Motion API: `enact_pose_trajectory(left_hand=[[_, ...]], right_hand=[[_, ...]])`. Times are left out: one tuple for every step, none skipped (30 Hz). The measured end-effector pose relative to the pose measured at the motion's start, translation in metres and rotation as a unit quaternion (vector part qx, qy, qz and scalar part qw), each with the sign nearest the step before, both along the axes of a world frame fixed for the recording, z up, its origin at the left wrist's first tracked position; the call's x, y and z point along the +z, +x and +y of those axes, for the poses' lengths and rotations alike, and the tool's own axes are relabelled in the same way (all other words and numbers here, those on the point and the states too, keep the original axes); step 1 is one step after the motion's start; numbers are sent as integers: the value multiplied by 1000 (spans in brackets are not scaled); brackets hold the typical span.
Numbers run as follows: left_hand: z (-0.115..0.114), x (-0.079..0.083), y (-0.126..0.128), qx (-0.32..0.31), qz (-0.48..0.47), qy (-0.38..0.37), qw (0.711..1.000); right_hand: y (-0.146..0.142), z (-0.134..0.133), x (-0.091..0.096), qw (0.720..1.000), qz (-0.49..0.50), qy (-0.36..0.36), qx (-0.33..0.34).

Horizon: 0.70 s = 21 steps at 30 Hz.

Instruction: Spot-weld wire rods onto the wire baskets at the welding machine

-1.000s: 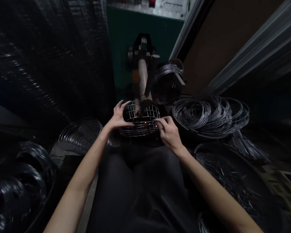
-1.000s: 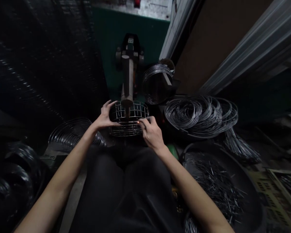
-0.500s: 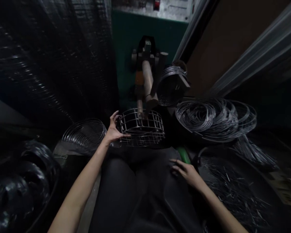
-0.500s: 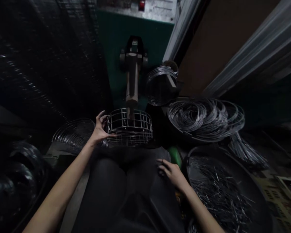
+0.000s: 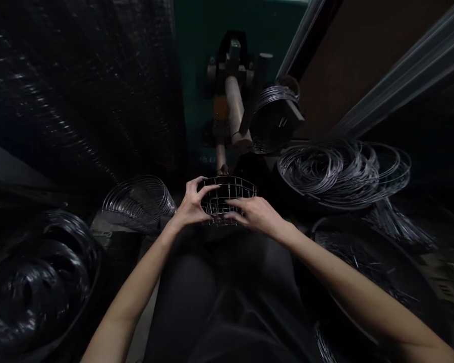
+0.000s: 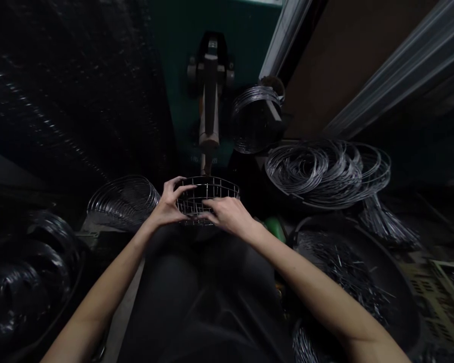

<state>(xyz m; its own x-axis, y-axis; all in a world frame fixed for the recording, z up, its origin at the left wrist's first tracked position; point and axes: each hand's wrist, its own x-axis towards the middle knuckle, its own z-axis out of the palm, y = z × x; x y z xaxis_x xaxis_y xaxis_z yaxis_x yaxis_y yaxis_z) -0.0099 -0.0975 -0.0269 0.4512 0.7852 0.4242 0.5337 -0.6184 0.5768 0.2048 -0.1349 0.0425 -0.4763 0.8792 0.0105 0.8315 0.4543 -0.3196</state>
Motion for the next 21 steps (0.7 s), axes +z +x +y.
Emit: enact_pose_trajectory(left_hand=[[0, -1, 2, 2, -4, -4, 1000], [1, -2, 3, 4, -7, -9, 1000], [1, -3, 5, 6, -11, -12, 1000], [2, -3, 7, 8, -14, -15, 1000], [3, -4, 8, 10, -20, -16, 1000], [4, -5, 10, 13, -25, -16, 999], [5, -5, 12, 15, -31, -17, 999], [6, -6, 14, 17, -35, -20, 999], [7, -6, 15, 19, -38, -23, 999], [8, -6, 16, 21, -39, -25, 999], [10, -6, 17, 22, -40, -26, 999], [11, -6, 17, 22, -40, -25, 999], [12, -6, 17, 21, -41, -24, 999], [14, -6, 17, 21, -42, -22, 999], [15, -6, 17, 21, -42, -21, 999], [16, -5, 17, 21, -42, -21, 999], [18, -5, 17, 21, -41, -22, 999], [19, -5, 17, 23, -40, -23, 999], [21, -5, 17, 24, -39, -25, 999], [23, -5, 17, 25, -38, -25, 999], [24, -4, 17, 25, -38, -26, 999]], right_hand=[[1, -2, -3, 999, -48, 17, 19], [2, -5, -5, 995, -84, 30, 33], [4, -6, -6, 992, -109, 42, 42], [6, -7, -7, 990, -124, 56, 49], [8, -6, -7, 987, -130, 71, 55], [10, -6, -7, 986, -131, 86, 59], [12, -4, -7, 985, -129, 99, 63], [14, -3, -8, 984, -126, 110, 66], [15, -1, -8, 983, -123, 119, 69], [16, 0, -8, 982, -120, 126, 72], [17, 2, -8, 982, -114, 132, 73], [17, 3, -8, 982, -108, 138, 73], [17, 4, -8, 982, -100, 143, 72], [18, 5, -9, 982, -91, 146, 70], [18, 6, -9, 983, -84, 149, 68], [18, 8, -9, 983, -77, 150, 66], [19, 9, -10, 984, -73, 149, 66], [19, 11, -10, 984, -71, 149, 65], [19, 12, -11, 984, -72, 148, 64], [19, 14, -11, 984, -76, 147, 63], [18, 16, -10, 984, -82, 146, 62]])
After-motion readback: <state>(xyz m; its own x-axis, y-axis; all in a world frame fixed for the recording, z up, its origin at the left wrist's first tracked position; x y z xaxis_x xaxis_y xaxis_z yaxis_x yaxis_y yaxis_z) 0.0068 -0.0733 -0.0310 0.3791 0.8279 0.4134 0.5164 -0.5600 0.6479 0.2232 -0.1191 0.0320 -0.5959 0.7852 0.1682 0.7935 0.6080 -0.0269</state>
